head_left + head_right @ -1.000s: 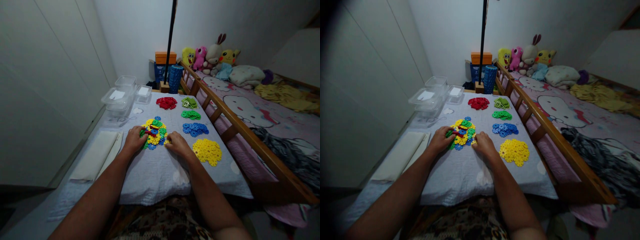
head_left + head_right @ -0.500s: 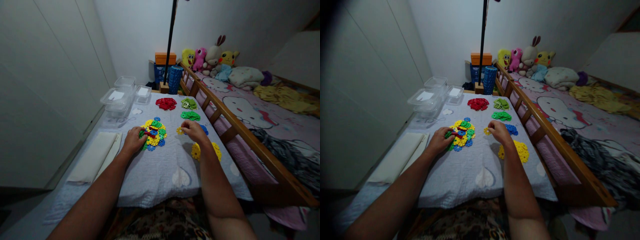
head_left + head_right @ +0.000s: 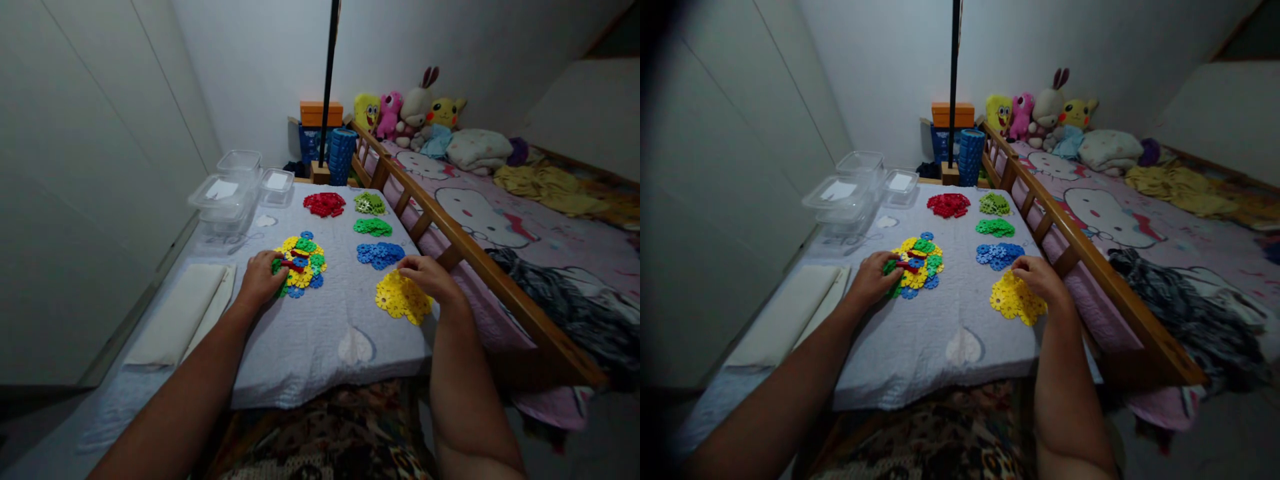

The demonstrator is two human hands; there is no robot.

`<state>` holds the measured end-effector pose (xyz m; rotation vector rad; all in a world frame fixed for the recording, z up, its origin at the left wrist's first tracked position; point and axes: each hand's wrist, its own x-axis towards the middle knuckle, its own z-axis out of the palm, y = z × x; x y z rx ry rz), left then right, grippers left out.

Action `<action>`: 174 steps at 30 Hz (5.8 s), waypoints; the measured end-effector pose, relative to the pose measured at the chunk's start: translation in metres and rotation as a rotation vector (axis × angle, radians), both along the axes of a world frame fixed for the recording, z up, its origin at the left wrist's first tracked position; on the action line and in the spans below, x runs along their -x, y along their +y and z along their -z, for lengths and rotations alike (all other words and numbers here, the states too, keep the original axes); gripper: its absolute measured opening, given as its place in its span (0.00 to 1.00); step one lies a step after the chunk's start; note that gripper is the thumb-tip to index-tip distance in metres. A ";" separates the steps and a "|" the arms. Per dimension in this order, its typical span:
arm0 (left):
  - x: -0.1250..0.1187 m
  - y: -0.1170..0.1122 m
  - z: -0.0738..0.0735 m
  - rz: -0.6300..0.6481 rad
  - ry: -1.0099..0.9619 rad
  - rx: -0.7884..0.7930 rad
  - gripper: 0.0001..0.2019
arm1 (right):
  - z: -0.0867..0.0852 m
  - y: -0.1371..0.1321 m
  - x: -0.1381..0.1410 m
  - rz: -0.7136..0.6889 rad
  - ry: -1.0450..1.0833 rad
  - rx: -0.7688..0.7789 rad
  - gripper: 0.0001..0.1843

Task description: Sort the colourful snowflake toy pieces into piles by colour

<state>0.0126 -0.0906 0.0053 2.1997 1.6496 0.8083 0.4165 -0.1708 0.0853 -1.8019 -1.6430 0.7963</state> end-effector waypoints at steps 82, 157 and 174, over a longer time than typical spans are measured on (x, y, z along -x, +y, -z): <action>-0.005 -0.006 0.003 -0.027 -0.051 0.030 0.26 | 0.066 0.059 0.163 -0.047 -0.158 -0.383 0.16; -0.013 -0.004 0.001 0.024 -0.069 -0.007 0.21 | 0.045 0.173 0.172 -0.270 -0.208 -0.103 0.08; -0.012 -0.002 0.003 0.042 -0.072 -0.020 0.20 | 0.025 0.191 0.037 0.307 0.120 -0.182 0.07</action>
